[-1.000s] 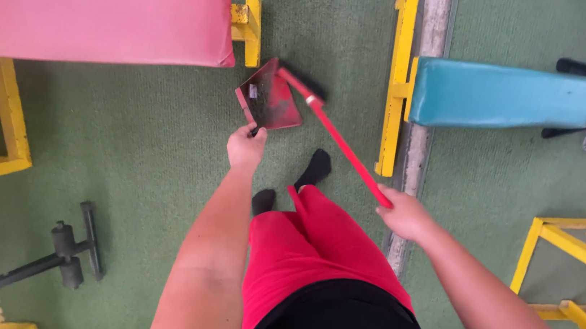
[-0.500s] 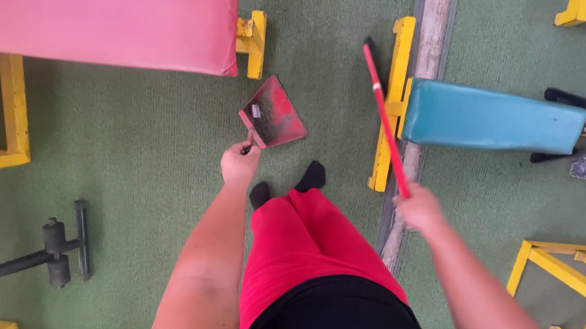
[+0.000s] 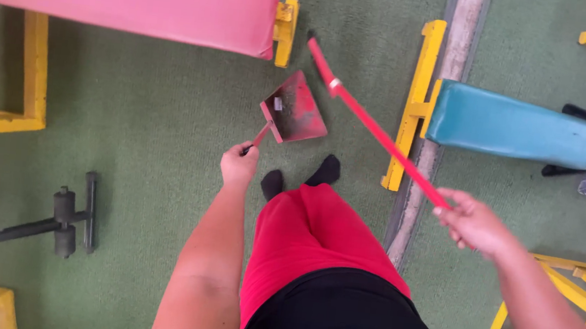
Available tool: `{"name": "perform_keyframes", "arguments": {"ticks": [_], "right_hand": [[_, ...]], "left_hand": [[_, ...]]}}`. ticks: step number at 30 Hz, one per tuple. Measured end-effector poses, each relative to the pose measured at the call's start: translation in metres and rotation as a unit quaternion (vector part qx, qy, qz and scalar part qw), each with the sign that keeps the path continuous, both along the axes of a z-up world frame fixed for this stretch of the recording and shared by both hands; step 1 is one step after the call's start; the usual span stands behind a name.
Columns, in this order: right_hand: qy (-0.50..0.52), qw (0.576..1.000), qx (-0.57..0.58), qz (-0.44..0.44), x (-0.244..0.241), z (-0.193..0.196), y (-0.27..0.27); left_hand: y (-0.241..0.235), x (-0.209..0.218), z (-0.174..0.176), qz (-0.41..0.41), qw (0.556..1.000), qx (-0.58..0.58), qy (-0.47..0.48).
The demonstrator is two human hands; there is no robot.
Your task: The person sweeps debris from a green gym floor into a dustpan using a red broom. They move around various gym equipment, including benches and weight racks, to collect dirt from different areas.
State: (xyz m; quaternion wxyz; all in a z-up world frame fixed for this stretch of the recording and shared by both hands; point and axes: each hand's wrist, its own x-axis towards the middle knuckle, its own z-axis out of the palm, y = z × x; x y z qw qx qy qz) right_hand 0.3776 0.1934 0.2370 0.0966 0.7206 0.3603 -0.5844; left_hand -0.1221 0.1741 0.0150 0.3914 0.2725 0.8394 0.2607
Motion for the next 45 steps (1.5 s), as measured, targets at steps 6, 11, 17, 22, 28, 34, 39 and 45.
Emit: {"name": "perform_keyframes", "arguments": {"ticks": [6,11,17,22,28,34,39,45], "right_hand": [[-0.275,0.911,0.077,0.299,-0.075,-0.003,0.066],[-0.252,0.916,0.063,0.305,-0.158,-0.047,0.032],[-0.171,0.894,0.03,0.414,-0.198,-0.04,-0.061],[-0.149,0.896,0.057,0.416,-0.123,-0.033,-0.066],[-0.264,0.9,0.022,0.346,-0.12,0.0,-0.023],[-0.252,0.926,0.107,0.261,-0.164,-0.079,-0.039],[-0.208,0.909,0.017,0.36,-0.205,-0.078,-0.096],[-0.148,0.939,0.052,0.305,-0.114,-0.031,-0.085]], "left_hand": [[-0.05,-0.059,-0.002,0.044,0.998,0.023,-0.044],[-0.074,-0.077,-0.011,0.026,1.0,0.016,0.001],[-0.084,-0.071,-0.013,0.02,1.0,-0.005,0.01],[-0.088,-0.08,-0.03,-0.023,0.998,0.02,0.049],[-0.097,-0.089,-0.041,-0.046,0.998,-0.049,-0.008],[-0.102,-0.095,-0.038,-0.073,0.994,-0.078,-0.004],[-0.096,-0.091,-0.033,-0.117,0.985,-0.109,-0.067],[-0.075,-0.081,-0.008,-0.113,0.989,-0.076,-0.053]]}}
